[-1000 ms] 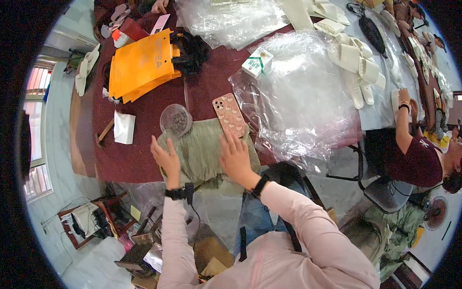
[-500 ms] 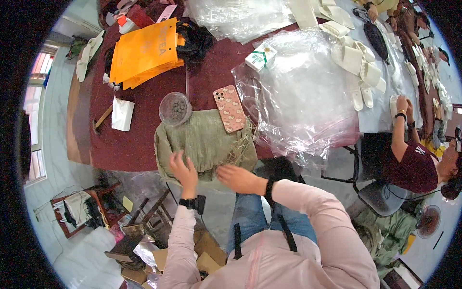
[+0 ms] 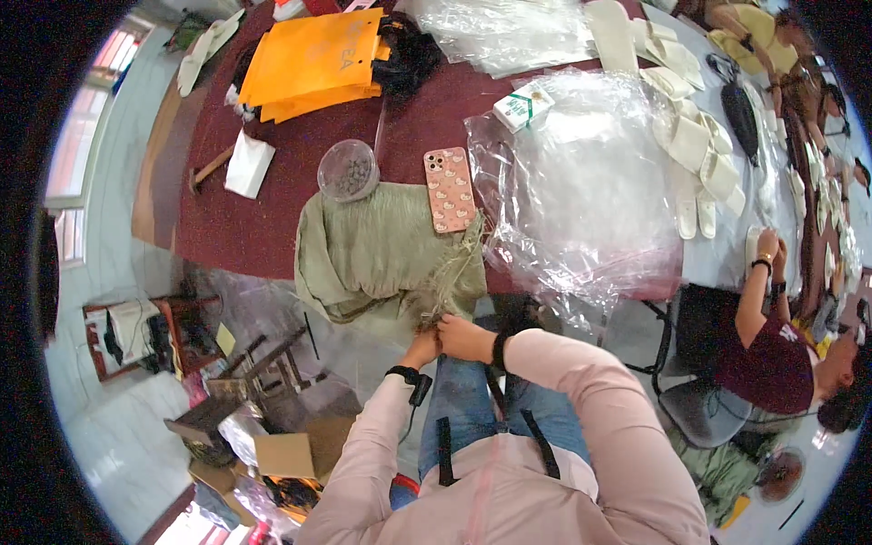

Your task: Packing white sandals into plastic bags in a manufacturing setting.

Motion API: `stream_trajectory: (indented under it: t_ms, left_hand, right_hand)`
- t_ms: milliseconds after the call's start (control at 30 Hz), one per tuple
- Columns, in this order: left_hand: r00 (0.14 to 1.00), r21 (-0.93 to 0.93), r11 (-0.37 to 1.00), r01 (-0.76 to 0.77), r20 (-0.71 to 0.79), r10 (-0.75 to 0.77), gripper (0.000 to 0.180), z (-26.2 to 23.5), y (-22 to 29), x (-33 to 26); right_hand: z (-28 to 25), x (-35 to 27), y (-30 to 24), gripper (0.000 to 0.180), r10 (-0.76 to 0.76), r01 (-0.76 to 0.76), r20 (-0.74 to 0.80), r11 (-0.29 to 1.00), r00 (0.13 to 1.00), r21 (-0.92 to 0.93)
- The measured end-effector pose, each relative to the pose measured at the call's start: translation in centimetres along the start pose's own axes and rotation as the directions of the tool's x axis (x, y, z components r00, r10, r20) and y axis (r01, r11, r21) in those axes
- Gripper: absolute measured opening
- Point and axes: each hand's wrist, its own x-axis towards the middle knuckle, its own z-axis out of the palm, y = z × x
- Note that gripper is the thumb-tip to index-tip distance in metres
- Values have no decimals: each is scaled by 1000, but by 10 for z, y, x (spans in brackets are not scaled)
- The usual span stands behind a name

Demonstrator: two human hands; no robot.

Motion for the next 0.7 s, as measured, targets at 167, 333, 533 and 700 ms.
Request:
stream_trajectory:
  t_ms: [167,333,533,700]
  left_hand:
    - [991,-152,988,-21,126,40,50,43,-19,-2]
    - [891,50,914,403,207,-404,64,48,53,-3]
    - [970,721,686,97,-221,96,57,94,59,9]
    - [980,150,975,167,-130,-148,52,103,87,31]
  right_hand:
    - [-22,-65,34,12,-375,420,-361,906,854,52]
    - [-13,-125,52,13,-413,466,-328,880,850,97]
    - [-30,-140,43,13,-524,581,-407,814,749,21]
    - [-20,-164,52,13,-504,525,-361,850,785,-45]
